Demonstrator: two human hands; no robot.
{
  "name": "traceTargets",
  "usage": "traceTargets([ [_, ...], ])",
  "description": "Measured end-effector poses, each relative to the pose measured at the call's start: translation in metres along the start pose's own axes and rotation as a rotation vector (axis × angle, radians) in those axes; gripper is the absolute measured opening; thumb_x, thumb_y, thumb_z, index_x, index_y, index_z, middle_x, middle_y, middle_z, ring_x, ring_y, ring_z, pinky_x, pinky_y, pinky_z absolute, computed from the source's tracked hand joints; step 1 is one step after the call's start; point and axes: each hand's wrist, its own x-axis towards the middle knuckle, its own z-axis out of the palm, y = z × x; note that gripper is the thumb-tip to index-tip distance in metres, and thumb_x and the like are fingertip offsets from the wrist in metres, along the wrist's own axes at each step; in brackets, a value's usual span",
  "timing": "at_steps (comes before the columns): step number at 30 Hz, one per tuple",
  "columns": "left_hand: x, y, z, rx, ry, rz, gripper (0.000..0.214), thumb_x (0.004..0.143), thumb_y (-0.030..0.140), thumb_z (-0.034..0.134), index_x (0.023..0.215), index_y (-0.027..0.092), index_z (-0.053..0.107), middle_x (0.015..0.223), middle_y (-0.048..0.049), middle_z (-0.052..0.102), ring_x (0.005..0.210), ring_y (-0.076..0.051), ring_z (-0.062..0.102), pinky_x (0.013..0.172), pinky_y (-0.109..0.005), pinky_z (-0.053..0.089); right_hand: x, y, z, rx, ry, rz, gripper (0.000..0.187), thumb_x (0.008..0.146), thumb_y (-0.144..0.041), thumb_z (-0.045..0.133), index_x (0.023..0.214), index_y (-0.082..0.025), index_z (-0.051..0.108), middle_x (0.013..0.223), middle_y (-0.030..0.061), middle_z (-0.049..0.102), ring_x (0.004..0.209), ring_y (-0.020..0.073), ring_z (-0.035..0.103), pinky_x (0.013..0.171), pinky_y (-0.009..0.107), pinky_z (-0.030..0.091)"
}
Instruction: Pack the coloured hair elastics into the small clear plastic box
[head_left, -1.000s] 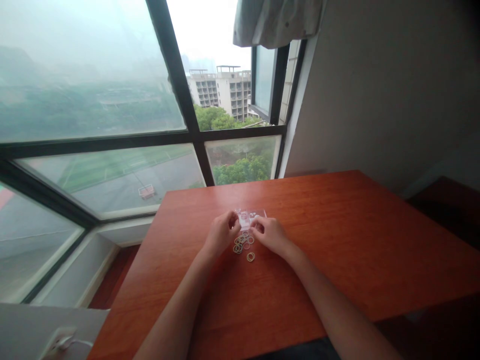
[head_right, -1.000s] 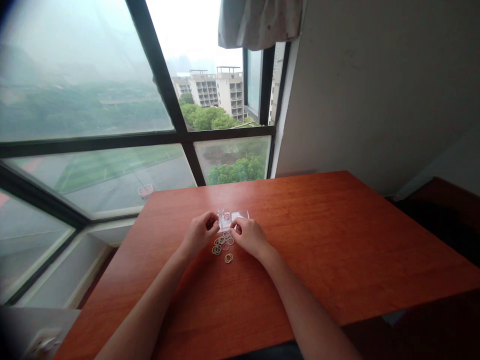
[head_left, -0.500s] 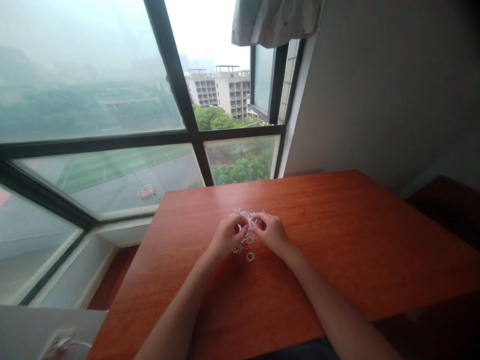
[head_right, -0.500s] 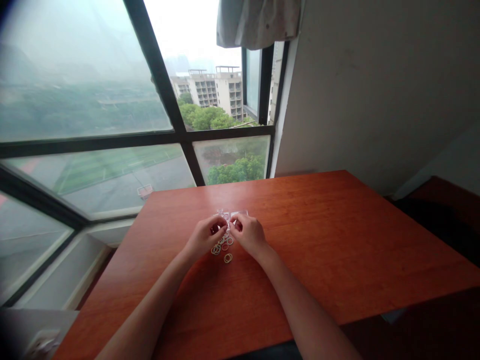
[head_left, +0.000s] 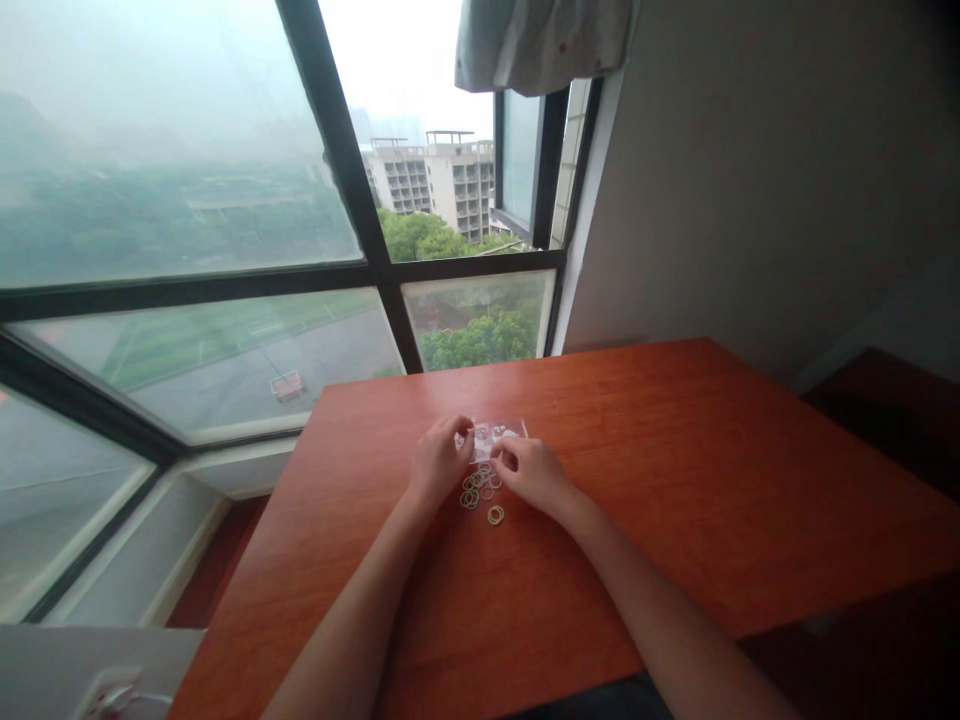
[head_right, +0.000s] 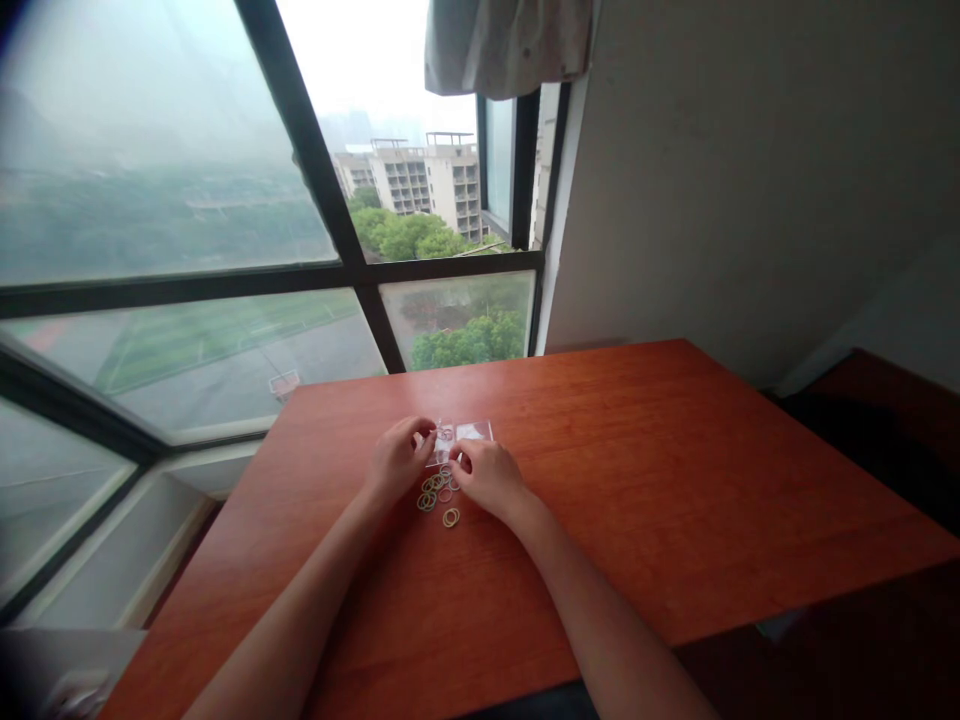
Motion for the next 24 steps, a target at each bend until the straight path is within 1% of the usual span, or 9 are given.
traceTargets([
  [3,0.0,0.001,-0.001,0.039,-0.01,0.008,0.013,0.083,0.021,0.054,0.092,0.021,0.064,0.089,-0.003,0.067,0.069,-0.014,0.058,0.066,-0.024,0.042,0.0,0.0,-0.001,-0.006,-0.014,0.002,0.007,0.081,-0.02,0.061,0.082,-0.021,0.067,0.066,-0.002,0.063,0.06,0.0113,0.054,0.06,0.021,0.036],
  [7,-0.001,-0.002,-0.003,0.031,0.009,0.0,0.015,0.084,0.021,0.054,0.095,0.02,0.064,0.089,-0.0034,0.066,0.068,-0.014,0.057,0.065,-0.024,0.042,0.0,0.0,-0.002,-0.008,-0.032,0.017,0.006,0.081,-0.021,0.062,0.082,-0.022,0.068,0.067,-0.002,0.064,0.06,0.0114,0.055,0.06,0.021,0.036],
  [10,-0.002,-0.003,-0.005,0.054,-0.014,0.013,0.013,0.084,0.021,0.054,0.092,0.021,0.065,0.088,-0.0029,0.065,0.069,-0.014,0.057,0.066,-0.024,0.042,0.0,0.0,-0.002,-0.012,-0.045,0.024,0.007,0.081,-0.02,0.061,0.083,-0.022,0.068,0.067,-0.0022,0.065,0.06,0.0113,0.055,0.061,0.021,0.036],
  [12,-0.002,0.0,-0.009,0.097,-0.062,0.038,0.012,0.085,0.023,0.054,0.088,0.021,0.066,0.086,-0.0026,0.065,0.069,-0.014,0.058,0.066,-0.023,0.041,0.0,0.0,-0.002,-0.015,-0.049,0.018,0.008,0.081,-0.02,0.061,0.083,-0.022,0.069,0.068,-0.002,0.065,0.061,0.0113,0.055,0.061,0.021,0.036],
  [15,-0.001,0.011,-0.018,0.181,-0.153,0.058,0.012,0.084,0.023,0.055,0.085,0.023,0.067,0.084,-0.0025,0.065,0.069,-0.014,0.059,0.061,-0.023,0.038,-0.001,0.001,-0.002,-0.007,-0.044,0.015,0.008,0.081,-0.021,0.061,0.083,-0.022,0.069,0.068,-0.0018,0.065,0.062,0.0114,0.055,0.06,0.021,0.035],
  [17,0.003,0.02,-0.024,0.225,-0.195,0.056,0.012,0.083,0.022,0.056,0.083,0.023,0.068,0.084,-0.003,0.066,0.068,-0.015,0.059,0.058,-0.023,0.036,-0.001,0.0,-0.003,-0.002,-0.044,0.023,0.007,0.081,-0.022,0.062,0.083,-0.022,0.068,0.068,-0.002,0.065,0.061,0.0114,0.055,0.059,0.021,0.035],
  [19,0.009,0.027,-0.028,0.239,-0.228,0.056,0.012,0.082,0.024,0.057,0.08,0.024,0.07,0.08,-0.0037,0.066,0.067,-0.016,0.06,0.058,-0.024,0.036,-0.001,0.0,-0.004,-0.001,-0.051,0.034,0.006,0.082,-0.024,0.062,0.083,-0.023,0.069,0.069,-0.002,0.065,0.061,0.0114,0.055,0.059,0.021,0.035],
  [22,0.02,0.032,-0.028,0.215,-0.339,0.046,0.01,0.076,0.031,0.065,0.079,0.024,0.072,0.069,-0.0028,0.066,0.062,-0.017,0.06,0.056,-0.024,0.037,-0.001,0.0,-0.005,-0.009,-0.051,0.041,0.008,0.083,-0.025,0.062,0.083,-0.023,0.069,0.069,-0.0015,0.066,0.06,0.0116,0.055,0.059,0.022,0.034],
  [24,0.025,0.03,-0.025,0.213,-0.424,0.024,0.009,0.07,0.03,0.07,0.077,0.026,0.073,0.065,-0.0017,0.066,0.057,-0.016,0.059,0.054,-0.023,0.037,0.0,0.001,-0.005,-0.013,-0.048,0.039,0.008,0.083,-0.025,0.062,0.084,-0.023,0.07,0.07,-0.0011,0.067,0.061,0.0118,0.056,0.059,0.022,0.034],
])
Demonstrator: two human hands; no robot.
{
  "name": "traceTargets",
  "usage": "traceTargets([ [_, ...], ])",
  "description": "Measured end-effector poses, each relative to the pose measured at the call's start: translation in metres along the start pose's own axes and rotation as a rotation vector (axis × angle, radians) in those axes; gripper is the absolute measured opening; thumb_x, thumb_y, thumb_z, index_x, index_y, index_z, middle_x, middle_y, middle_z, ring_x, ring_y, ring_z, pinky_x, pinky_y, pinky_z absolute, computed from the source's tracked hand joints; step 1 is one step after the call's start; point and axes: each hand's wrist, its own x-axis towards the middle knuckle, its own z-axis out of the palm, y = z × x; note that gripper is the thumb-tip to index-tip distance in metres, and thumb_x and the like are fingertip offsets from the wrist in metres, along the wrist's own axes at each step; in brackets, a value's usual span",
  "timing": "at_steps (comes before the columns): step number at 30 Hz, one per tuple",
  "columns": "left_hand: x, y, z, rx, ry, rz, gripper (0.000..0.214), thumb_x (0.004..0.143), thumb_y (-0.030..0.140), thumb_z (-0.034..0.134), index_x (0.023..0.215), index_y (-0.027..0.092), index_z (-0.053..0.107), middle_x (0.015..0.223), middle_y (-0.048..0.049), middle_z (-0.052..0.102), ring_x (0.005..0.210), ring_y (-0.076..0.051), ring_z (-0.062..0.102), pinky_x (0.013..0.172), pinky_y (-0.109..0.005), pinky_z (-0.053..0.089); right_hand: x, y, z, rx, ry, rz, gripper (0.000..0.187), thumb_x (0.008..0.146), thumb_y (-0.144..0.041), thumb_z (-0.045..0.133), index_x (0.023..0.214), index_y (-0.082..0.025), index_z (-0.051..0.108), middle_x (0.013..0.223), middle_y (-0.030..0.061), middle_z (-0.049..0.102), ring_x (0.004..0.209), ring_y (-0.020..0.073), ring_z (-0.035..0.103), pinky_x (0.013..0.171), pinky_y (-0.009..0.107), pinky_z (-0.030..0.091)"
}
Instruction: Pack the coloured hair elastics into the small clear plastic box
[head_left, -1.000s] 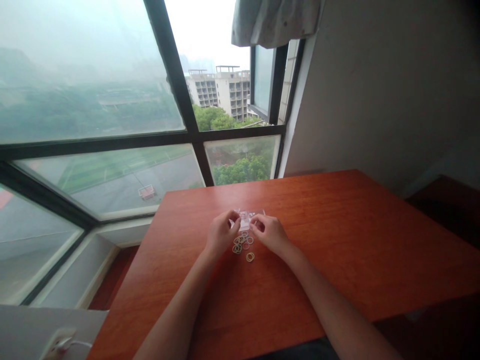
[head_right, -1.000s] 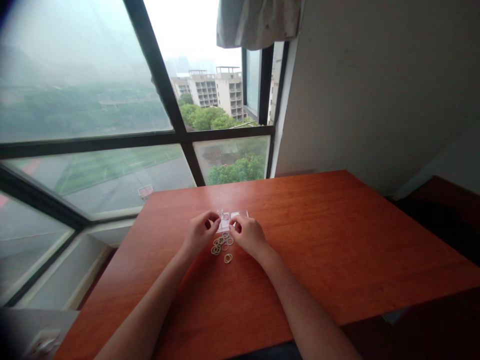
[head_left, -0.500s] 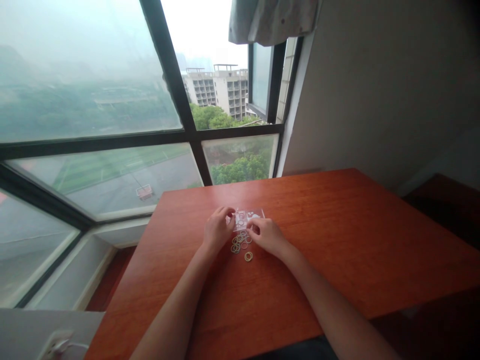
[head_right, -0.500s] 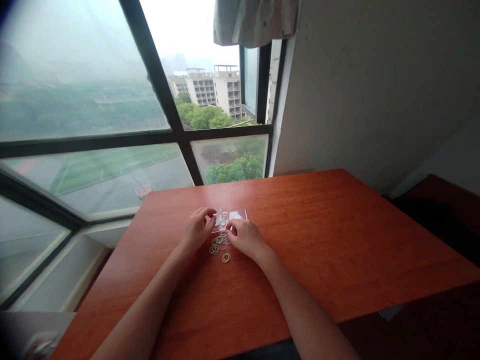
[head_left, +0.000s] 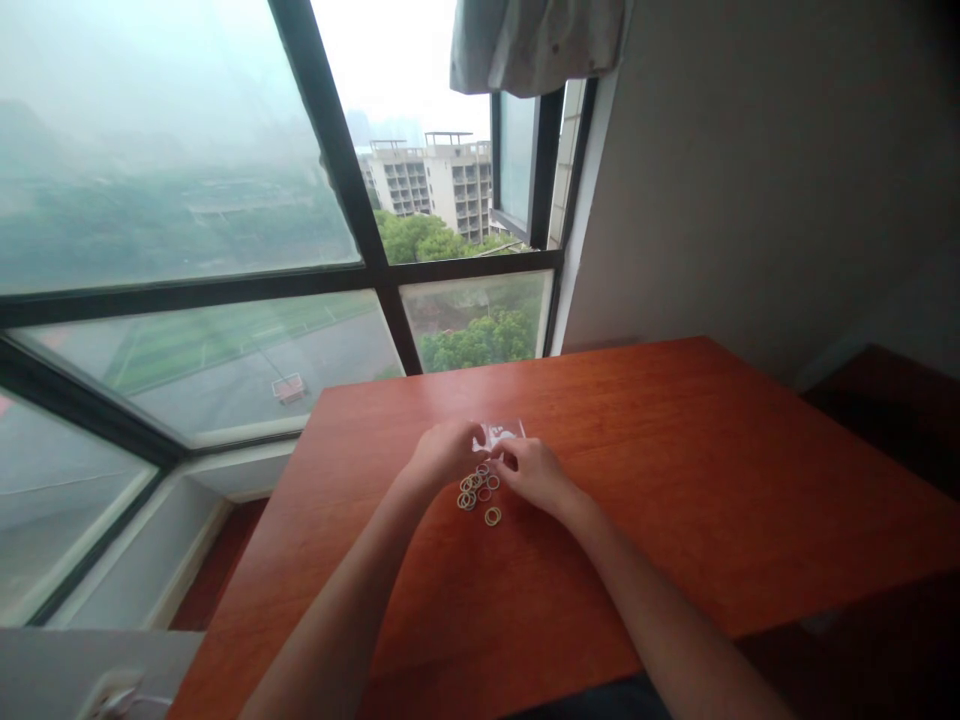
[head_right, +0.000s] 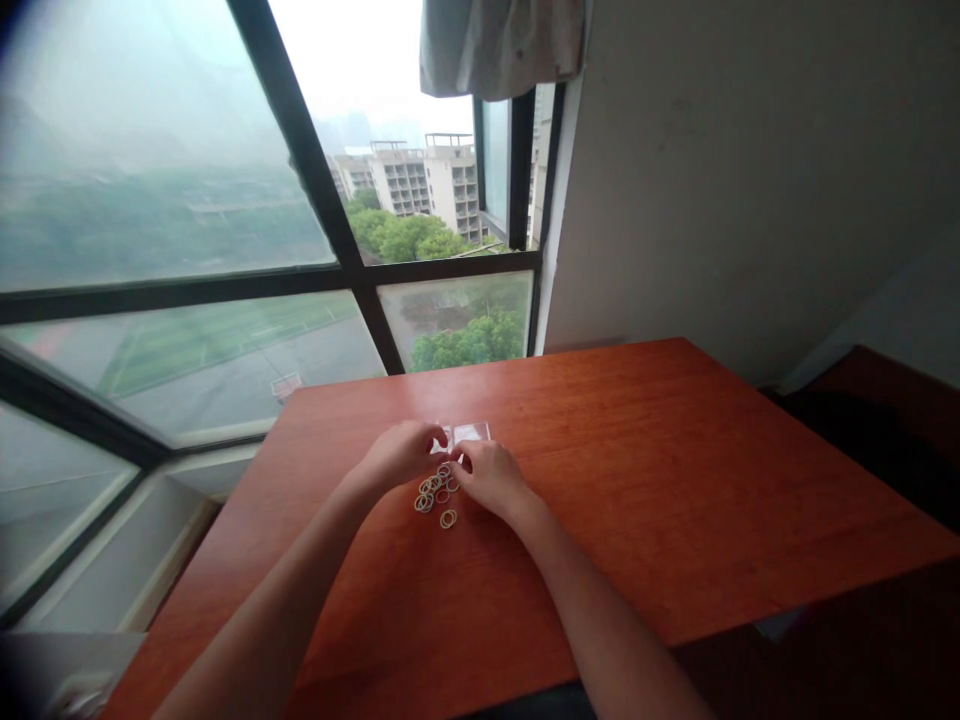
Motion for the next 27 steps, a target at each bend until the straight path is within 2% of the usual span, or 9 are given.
traceTargets([
  [3,0.005,-0.006,0.006,0.044,-0.061,-0.01,0.009,0.065,0.028,0.071,0.074,0.027,0.074,0.067,-0.0032,0.068,0.056,-0.017,0.06,0.053,-0.024,0.037,0.0,0.0,-0.001,-0.006,0.013,0.004,0.008,0.082,-0.023,0.063,0.084,-0.023,0.07,0.07,-0.0007,0.067,0.062,0.0123,0.056,0.059,0.022,0.034],
  [9,0.006,-0.011,0.014,0.183,-0.063,0.007,0.013,0.071,0.032,0.065,0.08,0.028,0.074,0.077,-0.0076,0.071,0.065,-0.022,0.063,0.056,-0.026,0.04,0.0,-0.002,-0.005,0.003,0.025,0.02,0.01,0.081,-0.022,0.061,0.084,-0.023,0.071,0.068,-0.0007,0.065,0.061,0.012,0.055,0.058,0.022,0.033],
  [12,0.005,-0.01,0.013,0.192,-0.066,0.004,0.015,0.073,0.032,0.064,0.082,0.027,0.074,0.078,-0.0086,0.071,0.067,-0.023,0.065,0.056,-0.026,0.041,0.0,-0.002,-0.005,0.004,0.019,0.02,0.01,0.081,-0.021,0.062,0.085,-0.023,0.071,0.068,-0.0008,0.065,0.061,0.0116,0.055,0.058,0.022,0.033],
  [20,0.004,0.003,0.006,0.227,-0.188,-0.044,0.016,0.074,0.023,0.06,0.08,0.023,0.075,0.082,-0.0126,0.072,0.069,-0.024,0.067,0.06,-0.029,0.046,0.0,-0.002,-0.005,-0.005,0.013,0.017,0.01,0.081,-0.02,0.061,0.084,-0.023,0.07,0.069,-0.0008,0.065,0.062,0.0116,0.055,0.059,0.022,0.033],
  [27,0.006,0.007,0.003,0.237,-0.234,-0.067,0.017,0.075,0.026,0.06,0.08,0.021,0.074,0.084,-0.0137,0.073,0.074,-0.026,0.069,0.065,-0.032,0.051,0.001,0.0,-0.004,-0.019,0.001,0.016,0.01,0.082,-0.022,0.06,0.085,-0.022,0.07,0.07,-0.0005,0.066,0.063,0.0117,0.056,0.06,0.021,0.034],
])
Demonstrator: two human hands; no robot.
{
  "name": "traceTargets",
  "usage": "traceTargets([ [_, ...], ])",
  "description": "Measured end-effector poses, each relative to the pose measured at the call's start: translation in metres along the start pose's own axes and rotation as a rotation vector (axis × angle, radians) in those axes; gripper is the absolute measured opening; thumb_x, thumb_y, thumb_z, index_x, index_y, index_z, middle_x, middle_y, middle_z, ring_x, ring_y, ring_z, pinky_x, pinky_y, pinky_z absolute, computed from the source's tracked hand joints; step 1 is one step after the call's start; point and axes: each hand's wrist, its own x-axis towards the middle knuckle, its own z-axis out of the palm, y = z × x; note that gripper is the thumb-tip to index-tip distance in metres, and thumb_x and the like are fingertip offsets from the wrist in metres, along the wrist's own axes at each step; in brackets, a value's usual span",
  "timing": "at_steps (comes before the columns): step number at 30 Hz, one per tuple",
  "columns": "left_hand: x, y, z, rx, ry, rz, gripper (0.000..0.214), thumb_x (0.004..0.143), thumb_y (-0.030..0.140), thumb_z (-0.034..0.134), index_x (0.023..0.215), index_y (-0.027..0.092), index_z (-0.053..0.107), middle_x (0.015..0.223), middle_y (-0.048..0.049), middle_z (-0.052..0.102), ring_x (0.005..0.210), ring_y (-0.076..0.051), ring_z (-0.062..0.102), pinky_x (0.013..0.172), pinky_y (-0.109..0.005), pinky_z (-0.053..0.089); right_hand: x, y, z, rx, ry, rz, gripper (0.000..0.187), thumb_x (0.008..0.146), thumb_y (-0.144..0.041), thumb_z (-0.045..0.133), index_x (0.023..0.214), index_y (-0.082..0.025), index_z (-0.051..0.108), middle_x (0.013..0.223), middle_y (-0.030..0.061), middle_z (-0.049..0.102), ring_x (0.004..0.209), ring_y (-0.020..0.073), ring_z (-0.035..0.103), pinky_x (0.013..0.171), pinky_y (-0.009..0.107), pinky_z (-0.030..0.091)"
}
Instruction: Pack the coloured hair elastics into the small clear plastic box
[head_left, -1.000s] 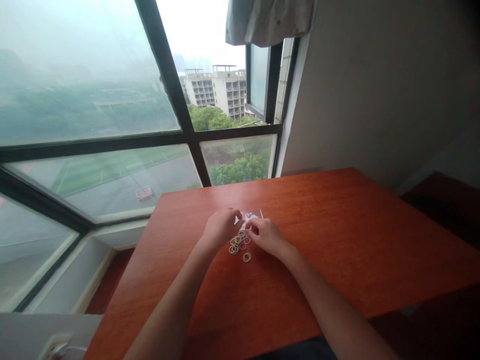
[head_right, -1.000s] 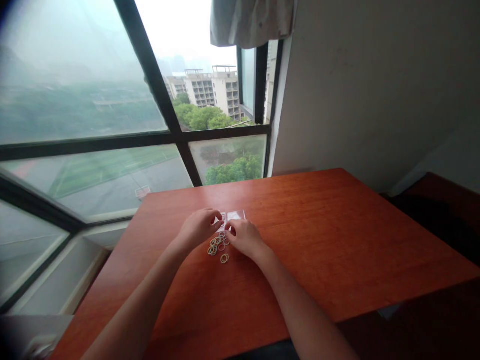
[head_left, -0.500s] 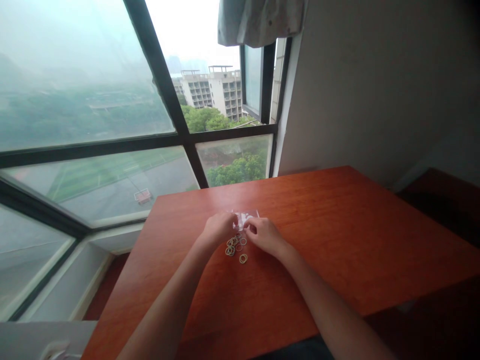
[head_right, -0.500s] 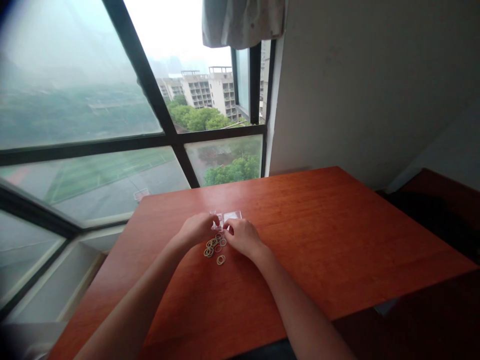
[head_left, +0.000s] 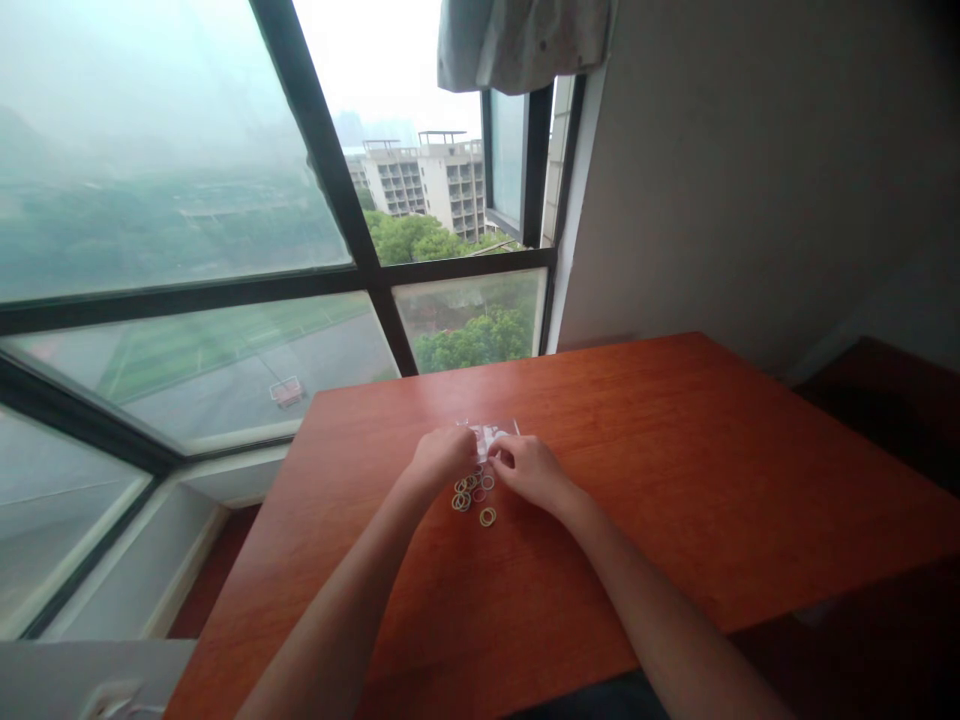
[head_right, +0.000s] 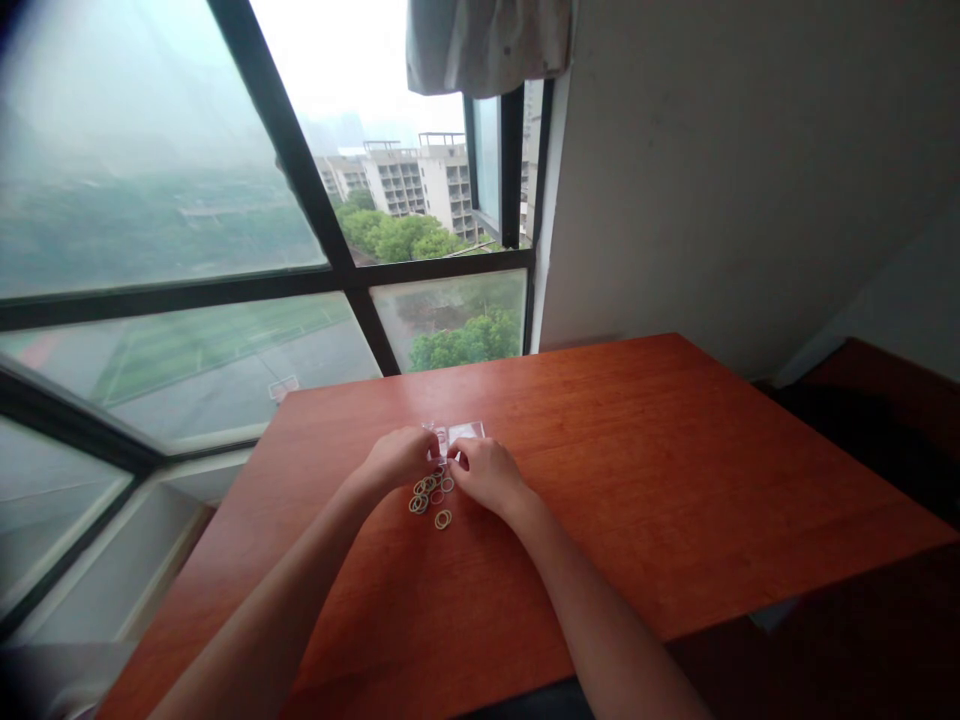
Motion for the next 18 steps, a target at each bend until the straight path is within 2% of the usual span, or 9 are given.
traceTargets([
  [8,-0.001,-0.001,0.0,-0.002,0.002,-0.027,0.018,0.076,0.026,0.057,0.084,0.022,0.073,0.088,-0.0118,0.073,0.078,-0.026,0.069,0.063,-0.03,0.048,0.0,0.0,0.0,0.006,0.001,-0.004,0.011,0.082,-0.021,0.059,0.085,-0.023,0.07,0.071,-0.0006,0.066,0.064,0.0118,0.057,0.06,0.021,0.034],
  [18,0.004,-0.017,0.014,-0.146,0.077,0.051,0.016,0.071,0.024,0.056,0.079,0.021,0.07,0.074,-0.0044,0.07,0.063,-0.017,0.06,0.053,-0.024,0.035,0.0,0.002,0.001,-0.017,-0.004,0.002,0.011,0.082,-0.022,0.06,0.087,-0.023,0.07,0.071,-0.0004,0.067,0.065,0.012,0.058,0.06,0.022,0.033],
])
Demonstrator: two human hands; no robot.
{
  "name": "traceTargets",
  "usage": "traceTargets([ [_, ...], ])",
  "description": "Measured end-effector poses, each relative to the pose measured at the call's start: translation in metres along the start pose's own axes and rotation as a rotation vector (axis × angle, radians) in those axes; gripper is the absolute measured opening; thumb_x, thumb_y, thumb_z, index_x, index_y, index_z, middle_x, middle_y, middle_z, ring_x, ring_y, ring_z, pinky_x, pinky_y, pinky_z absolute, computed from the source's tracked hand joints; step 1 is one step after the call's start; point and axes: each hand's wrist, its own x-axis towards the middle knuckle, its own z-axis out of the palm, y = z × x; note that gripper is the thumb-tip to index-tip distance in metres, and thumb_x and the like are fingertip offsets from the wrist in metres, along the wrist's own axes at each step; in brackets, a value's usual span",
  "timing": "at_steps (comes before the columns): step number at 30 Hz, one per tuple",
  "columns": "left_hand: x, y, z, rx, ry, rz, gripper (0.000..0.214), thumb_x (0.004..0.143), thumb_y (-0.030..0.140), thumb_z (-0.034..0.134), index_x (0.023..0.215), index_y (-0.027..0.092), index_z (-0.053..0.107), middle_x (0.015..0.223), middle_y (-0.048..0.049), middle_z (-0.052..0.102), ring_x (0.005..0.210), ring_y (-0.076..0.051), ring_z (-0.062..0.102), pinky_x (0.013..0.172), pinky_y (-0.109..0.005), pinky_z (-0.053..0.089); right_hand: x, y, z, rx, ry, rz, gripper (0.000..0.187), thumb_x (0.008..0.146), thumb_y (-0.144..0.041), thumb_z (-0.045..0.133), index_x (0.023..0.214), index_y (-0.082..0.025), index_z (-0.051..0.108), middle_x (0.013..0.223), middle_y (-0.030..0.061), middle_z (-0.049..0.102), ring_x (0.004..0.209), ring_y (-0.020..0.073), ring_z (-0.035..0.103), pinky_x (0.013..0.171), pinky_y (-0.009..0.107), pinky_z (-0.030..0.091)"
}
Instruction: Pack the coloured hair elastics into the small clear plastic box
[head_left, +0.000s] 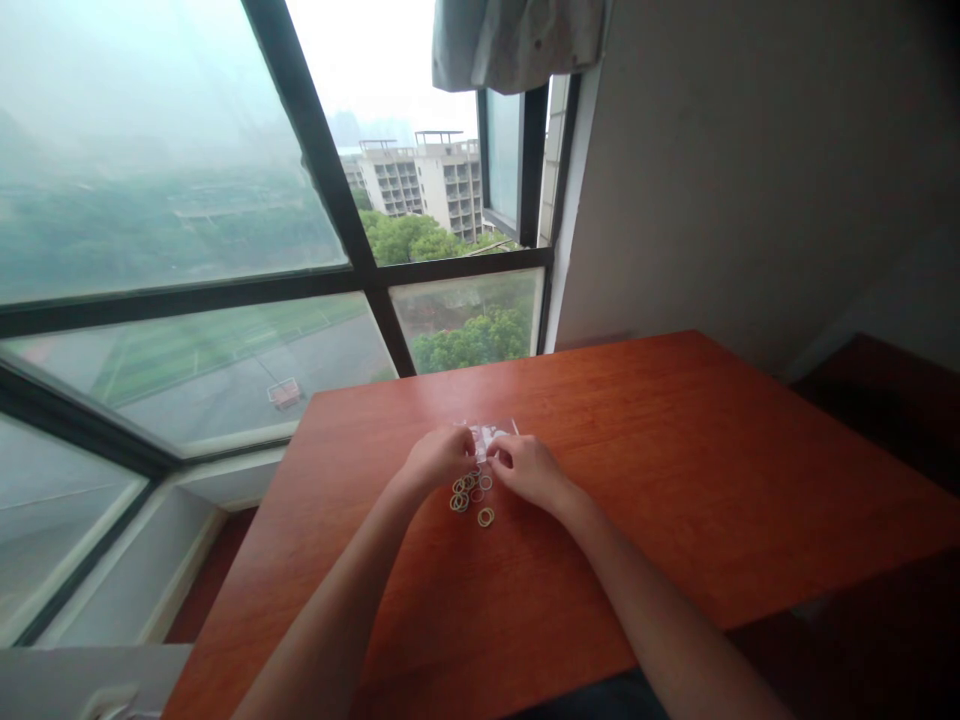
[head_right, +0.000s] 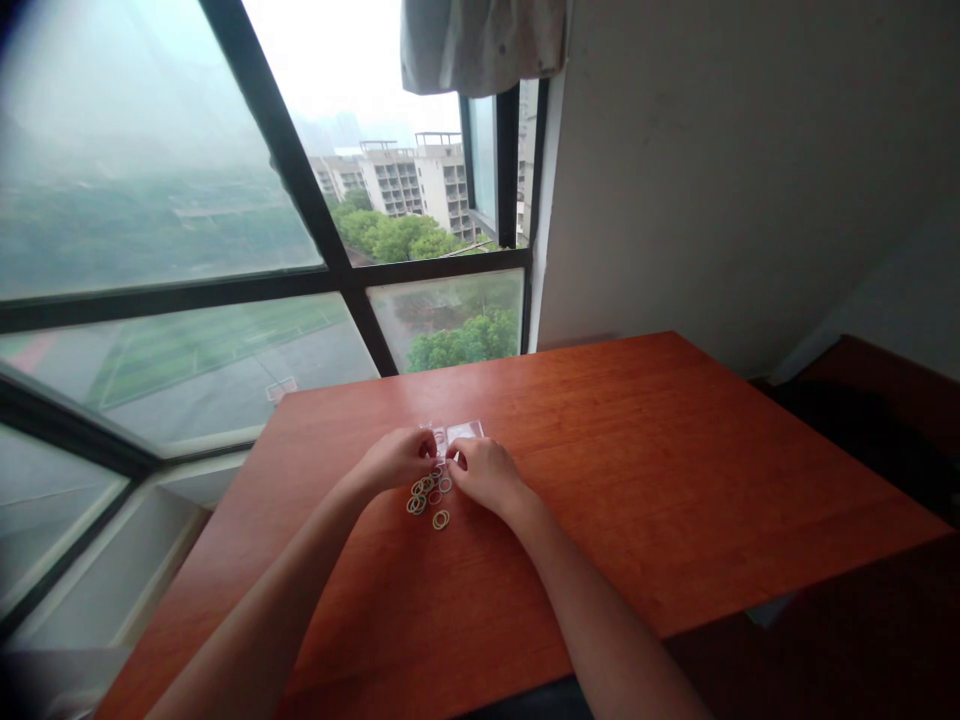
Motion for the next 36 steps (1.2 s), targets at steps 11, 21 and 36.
traceTargets([
  [11,-0.004,-0.001,-0.005,-0.132,0.07,0.017,0.014,0.071,0.021,0.055,0.076,0.019,0.068,0.072,-0.0024,0.068,0.063,-0.014,0.058,0.054,-0.022,0.034,0.0,-0.001,-0.001,-0.008,-0.01,0.009,0.012,0.083,-0.023,0.059,0.086,-0.023,0.07,0.072,0.0001,0.067,0.065,0.0122,0.058,0.06,0.022,0.033],
  [21,0.006,-0.001,-0.007,-0.132,0.359,-0.051,0.012,0.079,0.027,0.057,0.082,0.02,0.066,0.078,-0.0023,0.068,0.069,-0.015,0.059,0.059,-0.023,0.036,0.0,-0.003,-0.003,-0.004,-0.013,0.001,0.011,0.082,-0.022,0.059,0.086,-0.022,0.069,0.072,-0.0003,0.067,0.065,0.0119,0.058,0.061,0.022,0.034],
  [36,-0.024,-0.017,-0.022,-0.25,0.389,0.009,0.017,0.083,0.029,0.056,0.089,0.02,0.067,0.078,-0.0018,0.069,0.066,-0.013,0.058,0.059,-0.023,0.038,-0.005,-0.008,-0.001,0.012,-0.113,-0.093,0.011,0.081,-0.019,0.062,0.087,-0.021,0.071,0.074,-0.0006,0.068,0.066,0.0112,0.058,0.063,0.021,0.037],
])
